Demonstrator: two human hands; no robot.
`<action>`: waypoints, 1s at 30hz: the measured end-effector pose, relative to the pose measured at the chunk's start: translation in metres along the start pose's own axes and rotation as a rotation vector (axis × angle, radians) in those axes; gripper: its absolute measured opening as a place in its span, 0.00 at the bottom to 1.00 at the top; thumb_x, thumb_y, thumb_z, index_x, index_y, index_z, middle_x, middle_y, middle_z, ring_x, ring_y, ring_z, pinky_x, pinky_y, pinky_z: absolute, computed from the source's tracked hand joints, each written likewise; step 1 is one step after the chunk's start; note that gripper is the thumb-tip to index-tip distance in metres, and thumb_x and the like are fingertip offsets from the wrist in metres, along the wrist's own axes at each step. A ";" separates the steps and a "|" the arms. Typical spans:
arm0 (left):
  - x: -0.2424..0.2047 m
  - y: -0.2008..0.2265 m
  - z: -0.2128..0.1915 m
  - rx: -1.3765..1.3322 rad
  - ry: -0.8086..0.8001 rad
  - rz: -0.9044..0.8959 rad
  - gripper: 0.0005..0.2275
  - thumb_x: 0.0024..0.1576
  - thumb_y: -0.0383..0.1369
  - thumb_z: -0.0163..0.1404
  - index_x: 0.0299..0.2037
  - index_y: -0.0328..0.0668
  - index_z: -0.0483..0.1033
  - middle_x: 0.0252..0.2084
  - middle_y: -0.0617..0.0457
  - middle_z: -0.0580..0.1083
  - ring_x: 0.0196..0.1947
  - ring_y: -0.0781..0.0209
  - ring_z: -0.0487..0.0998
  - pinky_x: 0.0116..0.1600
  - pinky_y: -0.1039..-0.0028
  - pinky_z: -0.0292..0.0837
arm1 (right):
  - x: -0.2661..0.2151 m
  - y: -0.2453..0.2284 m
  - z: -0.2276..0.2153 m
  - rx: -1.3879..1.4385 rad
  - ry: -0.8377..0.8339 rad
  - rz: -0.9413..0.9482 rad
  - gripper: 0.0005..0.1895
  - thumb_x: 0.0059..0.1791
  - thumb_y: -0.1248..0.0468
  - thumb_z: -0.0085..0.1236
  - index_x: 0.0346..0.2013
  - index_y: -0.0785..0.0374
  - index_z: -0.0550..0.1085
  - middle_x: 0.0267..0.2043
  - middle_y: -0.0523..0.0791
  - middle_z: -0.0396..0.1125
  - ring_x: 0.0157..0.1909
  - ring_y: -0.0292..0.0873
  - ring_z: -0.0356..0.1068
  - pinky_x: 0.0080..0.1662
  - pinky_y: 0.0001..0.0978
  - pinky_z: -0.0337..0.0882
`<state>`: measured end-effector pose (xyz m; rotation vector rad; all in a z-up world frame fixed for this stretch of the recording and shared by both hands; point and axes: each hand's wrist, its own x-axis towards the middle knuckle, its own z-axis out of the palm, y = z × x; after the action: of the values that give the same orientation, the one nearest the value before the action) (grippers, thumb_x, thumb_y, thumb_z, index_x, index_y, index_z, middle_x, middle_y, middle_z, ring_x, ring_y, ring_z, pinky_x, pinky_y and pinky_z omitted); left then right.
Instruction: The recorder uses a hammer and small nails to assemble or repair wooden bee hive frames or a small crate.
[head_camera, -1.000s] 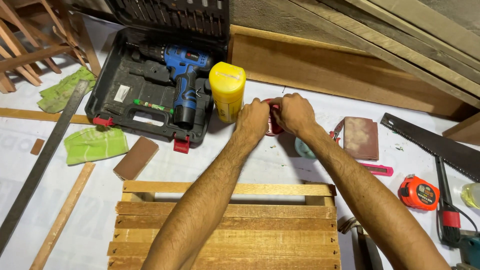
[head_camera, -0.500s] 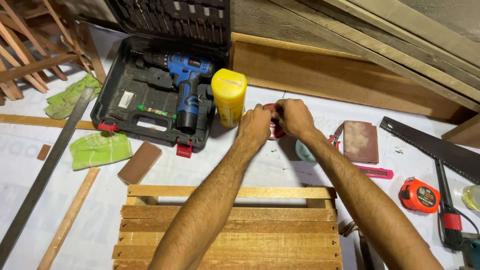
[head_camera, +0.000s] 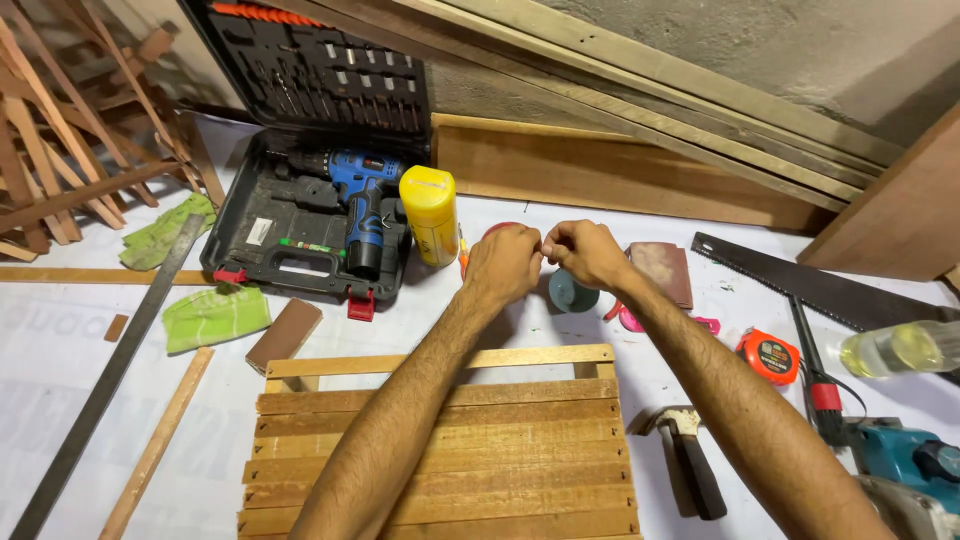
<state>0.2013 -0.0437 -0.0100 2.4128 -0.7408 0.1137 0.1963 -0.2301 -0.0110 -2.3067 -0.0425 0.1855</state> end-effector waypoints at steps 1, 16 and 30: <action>-0.003 0.004 -0.001 0.003 0.005 0.005 0.07 0.55 0.33 0.52 0.37 0.37 0.80 0.38 0.42 0.78 0.40 0.41 0.79 0.44 0.52 0.75 | -0.007 -0.001 -0.004 -0.001 0.006 -0.005 0.09 0.52 0.62 0.60 0.36 0.66 0.79 0.31 0.45 0.76 0.33 0.37 0.73 0.39 0.33 0.74; -0.096 0.103 0.017 -1.246 -0.099 -0.244 0.09 0.58 0.31 0.58 0.45 0.37 0.82 0.36 0.56 0.81 0.34 0.68 0.81 0.36 0.77 0.79 | -0.174 0.001 -0.054 0.395 -0.118 0.043 0.14 0.57 0.55 0.53 0.41 0.63 0.78 0.35 0.41 0.73 0.34 0.34 0.66 0.35 0.28 0.68; -0.137 0.155 0.043 -0.503 0.015 0.057 0.08 0.57 0.35 0.55 0.40 0.40 0.81 0.36 0.51 0.80 0.36 0.60 0.80 0.42 0.69 0.78 | -0.296 0.084 -0.015 -0.562 -0.064 0.399 0.29 0.47 0.44 0.65 0.49 0.63 0.72 0.43 0.56 0.75 0.45 0.58 0.76 0.48 0.50 0.74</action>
<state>-0.0002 -0.1049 0.0029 1.9118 -0.7299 -0.0309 -0.0968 -0.3246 -0.0274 -2.8487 0.3811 0.5037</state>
